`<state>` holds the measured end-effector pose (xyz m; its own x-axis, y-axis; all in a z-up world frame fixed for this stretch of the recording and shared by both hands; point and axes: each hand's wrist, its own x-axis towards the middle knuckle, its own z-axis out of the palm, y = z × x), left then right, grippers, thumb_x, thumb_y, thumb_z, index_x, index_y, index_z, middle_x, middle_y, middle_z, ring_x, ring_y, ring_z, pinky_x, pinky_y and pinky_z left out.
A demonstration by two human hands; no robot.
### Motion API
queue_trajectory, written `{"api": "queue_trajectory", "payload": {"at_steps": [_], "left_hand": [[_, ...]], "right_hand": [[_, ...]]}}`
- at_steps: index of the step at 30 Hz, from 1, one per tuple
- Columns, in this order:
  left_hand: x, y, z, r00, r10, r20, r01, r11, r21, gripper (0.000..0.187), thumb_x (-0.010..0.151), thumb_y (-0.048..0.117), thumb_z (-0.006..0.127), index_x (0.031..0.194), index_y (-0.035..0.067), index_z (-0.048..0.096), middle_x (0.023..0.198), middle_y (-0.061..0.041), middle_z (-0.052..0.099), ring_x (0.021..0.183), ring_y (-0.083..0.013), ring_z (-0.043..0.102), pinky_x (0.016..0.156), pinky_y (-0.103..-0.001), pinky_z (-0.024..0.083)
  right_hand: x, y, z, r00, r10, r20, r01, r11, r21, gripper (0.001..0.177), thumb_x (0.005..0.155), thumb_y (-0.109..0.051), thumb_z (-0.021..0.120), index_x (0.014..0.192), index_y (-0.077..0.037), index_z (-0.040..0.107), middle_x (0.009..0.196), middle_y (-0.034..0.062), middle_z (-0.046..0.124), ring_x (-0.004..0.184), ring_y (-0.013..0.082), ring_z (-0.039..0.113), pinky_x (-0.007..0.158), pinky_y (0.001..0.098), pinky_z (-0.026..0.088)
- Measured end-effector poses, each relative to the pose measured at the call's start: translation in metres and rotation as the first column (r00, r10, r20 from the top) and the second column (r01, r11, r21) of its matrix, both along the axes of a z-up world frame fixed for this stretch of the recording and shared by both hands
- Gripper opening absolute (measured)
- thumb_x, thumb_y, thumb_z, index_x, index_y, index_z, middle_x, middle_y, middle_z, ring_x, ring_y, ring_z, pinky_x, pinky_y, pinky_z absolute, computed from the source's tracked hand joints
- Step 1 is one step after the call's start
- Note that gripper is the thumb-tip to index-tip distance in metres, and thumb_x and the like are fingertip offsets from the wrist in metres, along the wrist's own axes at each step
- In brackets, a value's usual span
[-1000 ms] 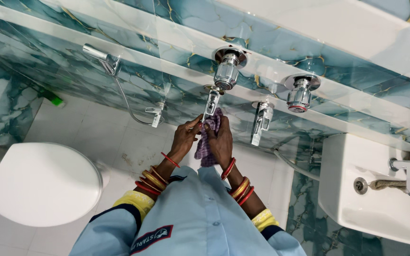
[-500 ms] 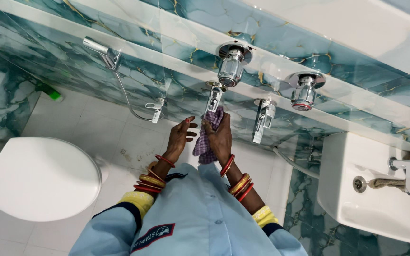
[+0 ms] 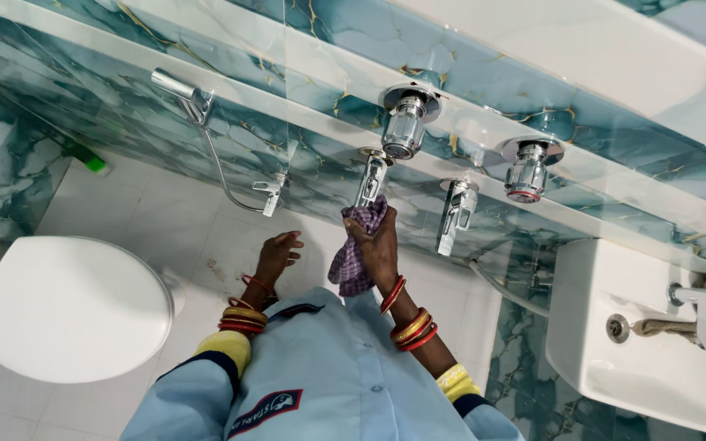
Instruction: The person wipes down a sink faucet, several shower handles, and a handheld bidet sprayer using a cloth.
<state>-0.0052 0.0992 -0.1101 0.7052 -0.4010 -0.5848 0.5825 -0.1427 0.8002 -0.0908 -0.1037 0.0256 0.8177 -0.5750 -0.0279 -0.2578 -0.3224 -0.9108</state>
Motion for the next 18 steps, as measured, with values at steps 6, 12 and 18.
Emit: {"api": "queue_trajectory", "payload": {"at_steps": [6, 12, 18], "left_hand": [[-0.019, 0.067, 0.033, 0.976, -0.035, 0.215, -0.052, 0.922, 0.384, 0.044, 0.089, 0.033, 0.068, 0.128, 0.013, 0.069, 0.111, -0.002, 0.075, 0.091, -0.0144, 0.068, 0.078, -0.027, 0.055], [-0.065, 0.103, 0.075, 0.432, -0.902, -0.004, 0.245, 0.113, 0.963, 0.033, 0.087, 0.04, 0.072, 0.119, 0.031, 0.073, 0.144, 0.012, 0.059, 0.129, -0.0076, 0.057, 0.101, -0.028, 0.053], [-0.085, 0.104, 0.091, 0.314, -0.935, -0.166, 0.393, -0.031, 0.919, 0.037, 0.095, 0.043, 0.062, 0.132, 0.039, 0.063, 0.152, 0.011, 0.049, 0.139, -0.0092, 0.044, 0.102, -0.031, 0.05]], "right_hand": [[0.023, -0.021, 0.013, 0.995, 0.036, 0.092, -0.06, 0.962, 0.268, 0.059, 0.088, -0.028, 0.077, 0.123, 0.003, 0.041, 0.109, 0.0146, 0.063, 0.098, 0.0206, 0.064, 0.086, 0.0359, 0.056], [0.014, -0.011, 0.006, 0.986, -0.001, 0.165, -0.034, 0.977, 0.21, 0.057, 0.095, -0.027, 0.072, 0.133, 0.002, 0.043, 0.114, 0.0127, 0.064, 0.103, 0.0204, 0.065, 0.092, 0.0348, 0.055], [-0.015, -0.009, 0.006, 0.991, 0.088, 0.102, -0.109, 0.967, 0.228, 0.055, 0.095, -0.023, 0.073, 0.136, 0.001, 0.046, 0.122, 0.0164, 0.064, 0.111, 0.0224, 0.063, 0.098, 0.0368, 0.052]]}}
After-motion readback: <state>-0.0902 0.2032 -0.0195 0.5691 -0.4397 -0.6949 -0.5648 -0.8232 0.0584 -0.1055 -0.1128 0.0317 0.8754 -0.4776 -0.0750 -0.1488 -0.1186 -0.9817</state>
